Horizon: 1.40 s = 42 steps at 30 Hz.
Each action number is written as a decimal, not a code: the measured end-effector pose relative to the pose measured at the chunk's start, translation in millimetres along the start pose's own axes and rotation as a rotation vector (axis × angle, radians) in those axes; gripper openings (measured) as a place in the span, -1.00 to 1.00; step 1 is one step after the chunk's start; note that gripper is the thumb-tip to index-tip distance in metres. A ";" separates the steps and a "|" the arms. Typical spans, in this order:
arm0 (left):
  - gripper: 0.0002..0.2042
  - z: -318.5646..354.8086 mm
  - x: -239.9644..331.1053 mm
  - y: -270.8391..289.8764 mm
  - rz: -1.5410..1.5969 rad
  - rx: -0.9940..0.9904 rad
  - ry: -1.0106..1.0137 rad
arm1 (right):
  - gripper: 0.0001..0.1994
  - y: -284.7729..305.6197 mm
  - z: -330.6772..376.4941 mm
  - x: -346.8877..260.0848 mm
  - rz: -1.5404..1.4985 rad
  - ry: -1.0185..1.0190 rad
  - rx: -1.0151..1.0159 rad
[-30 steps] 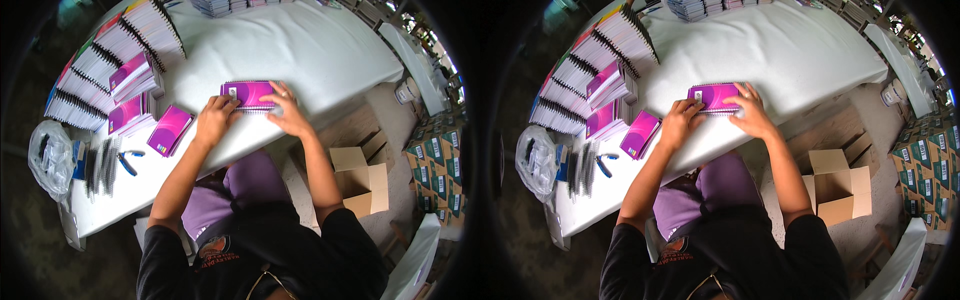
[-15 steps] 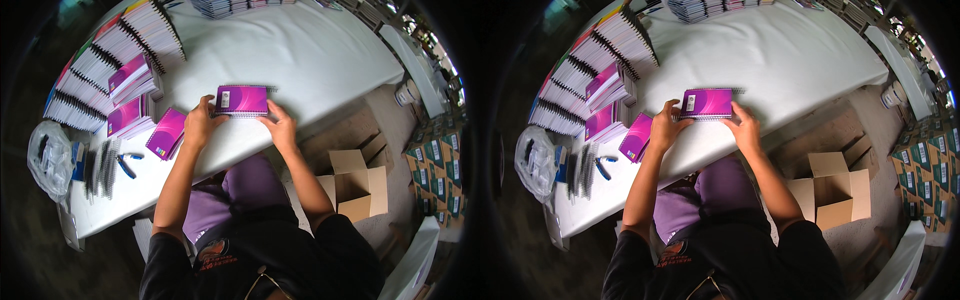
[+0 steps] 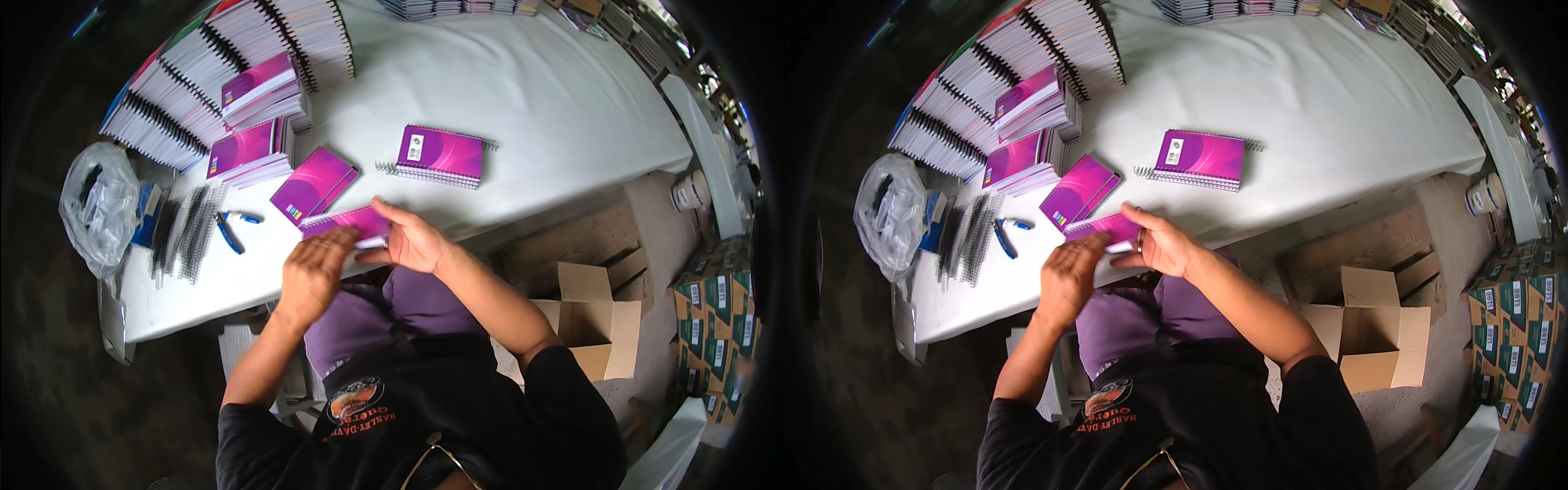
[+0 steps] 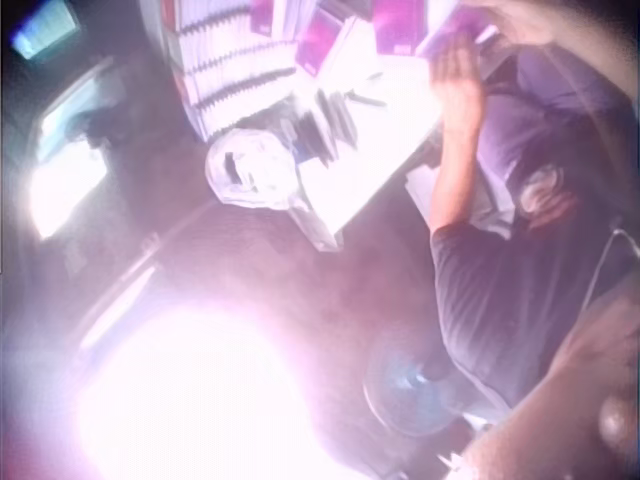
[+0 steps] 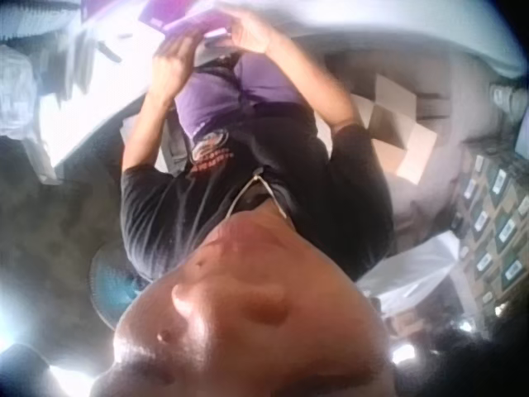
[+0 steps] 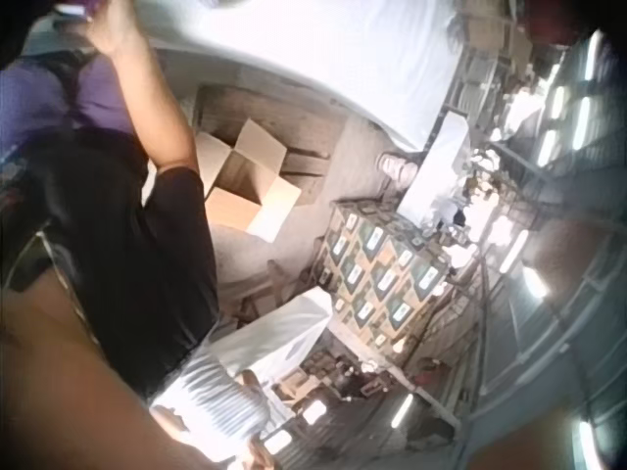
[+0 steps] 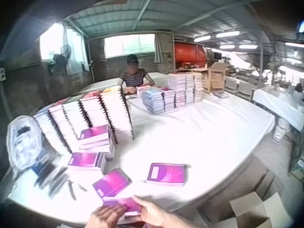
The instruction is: The person assembles spiral-bound notebooks by inserting metal wire coils into the punched holes of purple notebook covers. They use pliers to secure the ends of the coils and stack the finished notebooks on the table. The person also moves stacks of notebooks and retrieves materials from a cardboard box.
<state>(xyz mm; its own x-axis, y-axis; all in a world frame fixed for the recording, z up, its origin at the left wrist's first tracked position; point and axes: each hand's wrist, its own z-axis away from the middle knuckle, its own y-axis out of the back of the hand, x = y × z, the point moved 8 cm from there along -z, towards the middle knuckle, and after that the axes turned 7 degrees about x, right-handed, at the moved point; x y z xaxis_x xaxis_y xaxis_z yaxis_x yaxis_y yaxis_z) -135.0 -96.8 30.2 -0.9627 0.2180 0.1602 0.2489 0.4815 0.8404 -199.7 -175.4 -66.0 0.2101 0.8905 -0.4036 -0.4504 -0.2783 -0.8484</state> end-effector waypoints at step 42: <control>-0.74 95.4 -295.3 63.5 -0.753 0.099 0.805 | -0.73 -29.0 -4.3 -38.9 0.969 0.711 -0.157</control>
<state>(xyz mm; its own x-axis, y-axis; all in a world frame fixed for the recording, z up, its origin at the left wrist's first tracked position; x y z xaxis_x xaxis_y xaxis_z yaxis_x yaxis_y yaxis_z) 175.2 -49.6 -13.2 -0.6502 -0.7577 -0.0549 -0.4567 0.3321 0.8253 -191.1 -203.5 -27.2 0.2958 -0.0942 -0.9506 -0.5853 -0.8043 -0.1024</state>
